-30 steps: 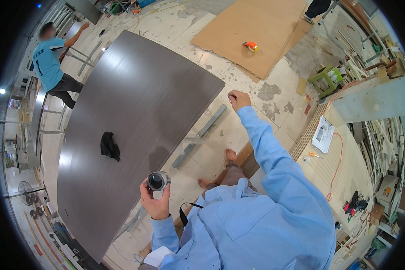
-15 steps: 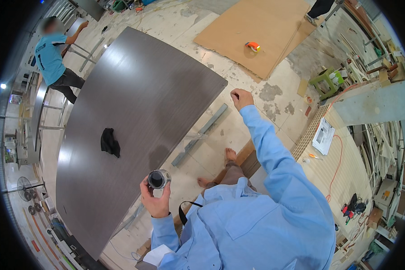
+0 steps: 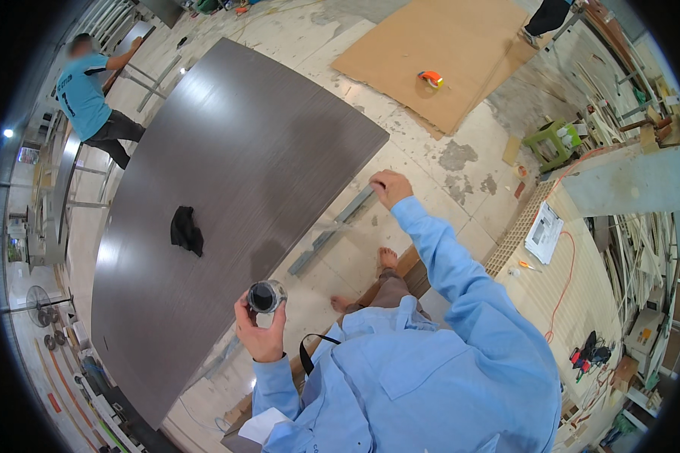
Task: The person mixes a dark substance in a small container using a stick, then applies it to the edges of a large metal sheet. They wipe the applied substance with a black cloth and continue applying it along the edges.
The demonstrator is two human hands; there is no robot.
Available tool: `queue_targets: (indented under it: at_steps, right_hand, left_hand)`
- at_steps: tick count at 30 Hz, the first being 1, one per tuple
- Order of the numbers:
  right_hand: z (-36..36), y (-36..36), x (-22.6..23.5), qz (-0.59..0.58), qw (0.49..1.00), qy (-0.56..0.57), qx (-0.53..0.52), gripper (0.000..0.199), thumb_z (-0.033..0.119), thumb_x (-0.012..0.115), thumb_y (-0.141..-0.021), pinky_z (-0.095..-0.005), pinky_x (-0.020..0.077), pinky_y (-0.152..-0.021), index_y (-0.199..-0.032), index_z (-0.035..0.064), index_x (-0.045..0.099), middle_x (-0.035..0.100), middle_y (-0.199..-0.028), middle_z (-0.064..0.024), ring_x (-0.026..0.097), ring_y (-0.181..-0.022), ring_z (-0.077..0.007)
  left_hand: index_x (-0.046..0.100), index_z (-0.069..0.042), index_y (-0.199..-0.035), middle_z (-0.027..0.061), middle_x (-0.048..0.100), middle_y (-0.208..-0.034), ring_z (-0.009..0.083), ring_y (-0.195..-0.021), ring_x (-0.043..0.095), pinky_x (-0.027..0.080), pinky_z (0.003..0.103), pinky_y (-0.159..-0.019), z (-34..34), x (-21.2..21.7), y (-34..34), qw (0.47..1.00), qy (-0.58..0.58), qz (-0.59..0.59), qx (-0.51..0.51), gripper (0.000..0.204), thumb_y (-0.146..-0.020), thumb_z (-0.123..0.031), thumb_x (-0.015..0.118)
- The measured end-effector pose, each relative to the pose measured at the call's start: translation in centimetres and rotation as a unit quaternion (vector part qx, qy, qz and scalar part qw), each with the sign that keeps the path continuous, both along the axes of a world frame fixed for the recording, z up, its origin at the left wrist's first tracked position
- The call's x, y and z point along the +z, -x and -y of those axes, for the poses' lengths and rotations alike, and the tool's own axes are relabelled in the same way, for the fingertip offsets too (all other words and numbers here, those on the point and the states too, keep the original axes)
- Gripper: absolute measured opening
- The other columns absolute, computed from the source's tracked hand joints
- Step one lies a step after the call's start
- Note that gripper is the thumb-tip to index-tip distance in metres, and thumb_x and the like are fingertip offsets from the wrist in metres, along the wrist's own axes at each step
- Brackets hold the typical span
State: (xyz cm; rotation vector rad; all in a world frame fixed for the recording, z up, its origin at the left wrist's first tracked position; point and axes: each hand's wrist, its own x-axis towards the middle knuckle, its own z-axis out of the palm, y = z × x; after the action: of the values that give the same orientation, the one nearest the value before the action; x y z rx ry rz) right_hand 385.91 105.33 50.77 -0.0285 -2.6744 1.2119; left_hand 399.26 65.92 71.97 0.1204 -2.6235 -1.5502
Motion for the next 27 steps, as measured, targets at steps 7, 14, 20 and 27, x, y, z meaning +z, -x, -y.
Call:
queue_targets:
  at_steps: [7, 14, 20, 27]
  right_hand:
    - [-0.3, 0.4, -0.4, -0.031, 0.998, 0.017, -0.052, 0.012, 0.009, 0.071, -0.09, -0.0405, 0.058, -0.082, -0.1, 0.0052, 0.077, 0.076, -0.096, -0.0164, 0.073, -0.089, -0.0345]
    - [0.4, 0.1, -1.4, 0.024, 0.989, 0.119, -0.081, 0.012, 0.005, 0.067, -0.094, -0.0371, 0.0585, -0.075, -0.102, 0.0019, 0.075, 0.076, -0.09, -0.0155, 0.073, -0.077, -0.0272]
    - [-1.6, 1.3, -1.5, -0.057, 0.994, 0.025, -0.091, 0.013, 0.005, 0.067, -0.094, -0.0344, 0.0591, -0.07, -0.104, 0.0015, 0.076, 0.076, -0.087, -0.0145, 0.073, -0.07, -0.0228]
    - [-4.8, 2.2, -2.3, -0.08, 0.991, -0.03, -0.108, 0.012, 0.01, 0.072, -0.091, -0.0373, 0.0591, -0.075, -0.101, 0.0047, 0.078, 0.076, -0.088, -0.0133, 0.074, -0.08, -0.0278]
  left_hand:
    - [0.058, 0.0, -0.129, 0.011, 0.068, -0.119, 0.0192, -0.111, 0.067, 0.053, 0.034, -0.102, 0.4, 0.0, -0.1, 1.0, -0.01, -0.004, -0.002, 0.059, -0.079, -0.006, 0.089]
    - [0.058, 0.0, -0.129, 0.0115, 0.068, -0.12, 0.0193, -0.111, 0.068, 0.053, 0.034, -0.101, 0.5, -0.4, -0.3, 1.0, 0.006, 0.003, 0.005, 0.06, -0.079, -0.007, 0.09]
    - [0.058, 0.0, -0.129, 0.011, 0.068, -0.119, 0.0187, -0.11, 0.067, 0.053, 0.034, -0.101, 0.3, -0.6, -0.2, 1.0, -0.016, 0.0, -0.001, 0.06, -0.079, -0.007, 0.09]
    - [0.059, -0.001, -0.128, 0.0102, 0.069, -0.118, 0.0183, -0.109, 0.068, 0.054, 0.033, -0.099, 0.3, -0.8, -0.3, 1.0, -0.007, -0.001, 0.004, 0.058, -0.079, -0.007, 0.09]
